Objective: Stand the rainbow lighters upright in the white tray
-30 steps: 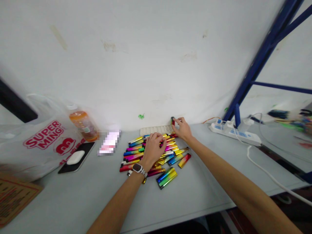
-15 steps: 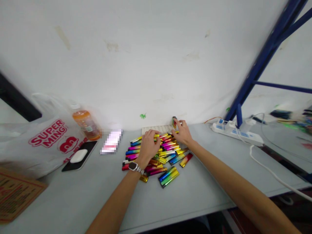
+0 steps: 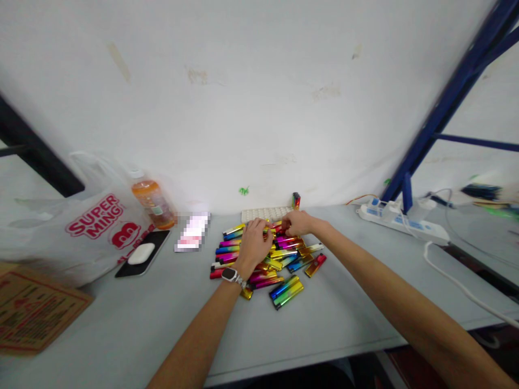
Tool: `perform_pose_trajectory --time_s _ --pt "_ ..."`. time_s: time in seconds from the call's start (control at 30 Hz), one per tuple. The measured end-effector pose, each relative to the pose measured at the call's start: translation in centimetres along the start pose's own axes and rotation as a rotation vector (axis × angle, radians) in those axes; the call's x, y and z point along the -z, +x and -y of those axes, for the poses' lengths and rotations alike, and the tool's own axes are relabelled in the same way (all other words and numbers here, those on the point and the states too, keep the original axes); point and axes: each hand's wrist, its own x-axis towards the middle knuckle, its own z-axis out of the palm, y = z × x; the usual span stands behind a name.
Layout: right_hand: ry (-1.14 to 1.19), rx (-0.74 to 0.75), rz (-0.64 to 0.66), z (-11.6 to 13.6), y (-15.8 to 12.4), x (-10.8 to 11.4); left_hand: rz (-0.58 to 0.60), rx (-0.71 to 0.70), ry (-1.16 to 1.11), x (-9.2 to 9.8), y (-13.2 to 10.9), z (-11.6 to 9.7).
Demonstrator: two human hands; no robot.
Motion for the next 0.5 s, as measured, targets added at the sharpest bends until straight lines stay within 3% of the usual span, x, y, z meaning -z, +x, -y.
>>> perform_pose_trajectory --time_s 0.27,0.4,0.5 --pt "-0.076 0.105 -0.045 -0.5 1.3 0.1 -0.028 -0.015 -0.002 -0.1 -0.1 0.2" --pt "0.153 0.131 -0.154 -1.2 0.4 -0.4 -0.038 -0.016 -0.009 0.0 0.0 0.2" --pt "0.398 0.158 -0.306 -1.4 -0.4 -0.8 -0.058 0.0 -0.021 0.3 0.1 0.3"
